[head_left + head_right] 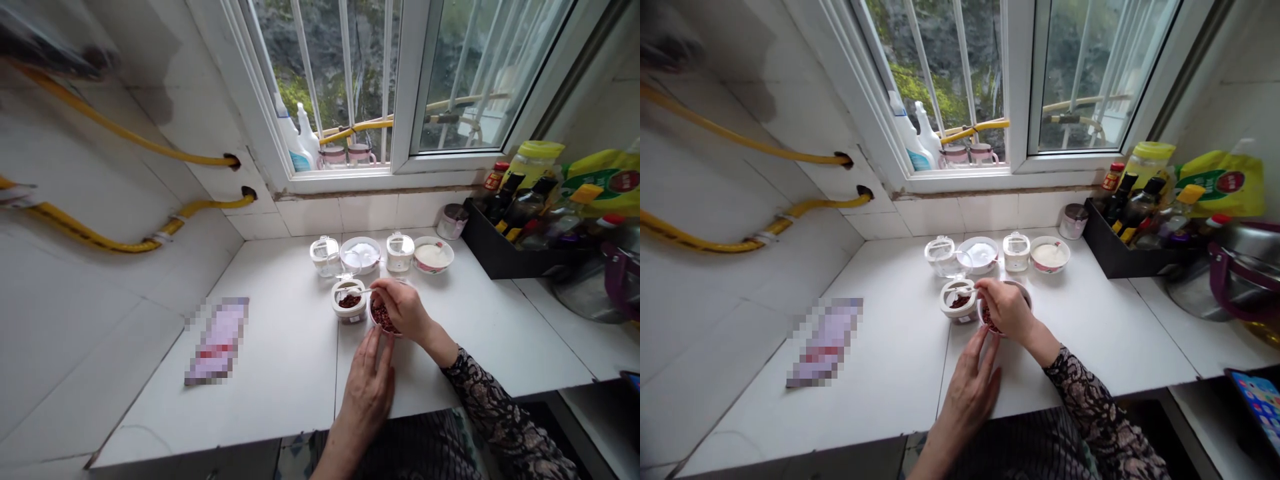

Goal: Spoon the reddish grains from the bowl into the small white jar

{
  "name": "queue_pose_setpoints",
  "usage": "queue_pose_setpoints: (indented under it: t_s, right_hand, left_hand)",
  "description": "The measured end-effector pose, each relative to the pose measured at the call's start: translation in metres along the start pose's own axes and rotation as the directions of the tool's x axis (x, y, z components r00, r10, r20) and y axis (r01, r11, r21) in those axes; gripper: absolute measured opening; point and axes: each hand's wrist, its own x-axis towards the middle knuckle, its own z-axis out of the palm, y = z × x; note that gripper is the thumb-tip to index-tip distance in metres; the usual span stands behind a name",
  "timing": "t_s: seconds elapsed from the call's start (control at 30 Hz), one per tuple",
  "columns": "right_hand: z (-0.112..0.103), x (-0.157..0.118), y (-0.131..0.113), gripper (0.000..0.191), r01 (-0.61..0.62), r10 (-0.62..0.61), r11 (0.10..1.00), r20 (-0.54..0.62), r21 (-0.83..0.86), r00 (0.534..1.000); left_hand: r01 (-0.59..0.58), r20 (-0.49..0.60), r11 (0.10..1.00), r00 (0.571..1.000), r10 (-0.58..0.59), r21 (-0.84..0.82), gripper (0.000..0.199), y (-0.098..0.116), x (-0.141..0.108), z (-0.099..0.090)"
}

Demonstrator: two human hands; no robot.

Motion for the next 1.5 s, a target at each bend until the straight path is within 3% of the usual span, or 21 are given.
queue_pose_setpoints:
  t_s: [0.1,0.27,0.4,0.53,0.63,0.87,1.07,1.33,1.43,1.5]
  right_hand:
    - [-0.004,-0.002,0.0,0.019,0.109,-0.108,0.992,0.016,-0.067,0.994]
    - [-0.027,0.002,0.01,0.017,-0.127,0.127,0.992,-0.082,0.002,0.989]
    - [-0.035,0.003,0.023,0.02,-0.211,0.209,0.974,-0.032,-0.083,0.977]
    - [-0.027,0.0,0.026,0.023,-0.252,0.261,0.958,0.051,-0.139,0.964]
    - [-0.021,-0.002,0.024,0.023,-0.332,0.336,0.942,0.077,-0.054,0.939]
    - [-0.027,0.0,0.027,0.024,-0.499,0.508,0.844,0.01,0.198,0.862]
    - [-0.029,0.001,0.032,0.033,-0.541,0.57,0.769,0.019,0.342,0.821]
    - [-0.028,0.005,0.03,0.041,-0.543,0.596,0.728,0.006,0.418,0.803]
    - [-0.022,0.009,0.022,0.044,-0.489,0.568,0.73,-0.026,0.476,0.822]
    - [-0.015,0.01,0.015,0.04,-0.418,0.501,0.779,-0.063,0.467,0.863]
  left_hand:
    - [-0.005,-0.007,1.0,1.0,0.005,0.002,0.069,0.0,0.0,0.0]
    - [-0.006,0.014,1.0,1.0,0.006,0.011,0.068,0.0,0.0,-0.001]
    - [0.006,0.026,1.0,1.0,-0.006,0.006,0.067,0.0,0.0,-0.002]
    - [0.007,0.032,1.0,0.999,-0.007,0.004,0.066,0.0,0.0,-0.003]
    - [0.007,0.038,1.0,0.999,-0.007,-0.002,0.066,0.0,0.0,-0.003]
    - [0.006,0.03,1.0,1.0,-0.006,0.013,0.067,-0.001,-0.001,-0.002]
    - [0.003,0.039,1.0,0.999,-0.004,0.012,0.066,-0.001,-0.001,-0.001]
    - [0.002,0.026,1.0,1.0,-0.003,0.016,0.066,0.0,-0.001,0.0]
    - [0.005,0.021,1.0,1.0,-0.005,0.011,0.066,0.0,-0.001,0.001]
    - [0.015,-0.005,1.0,1.0,-0.015,0.0,0.066,0.0,-0.002,0.003]
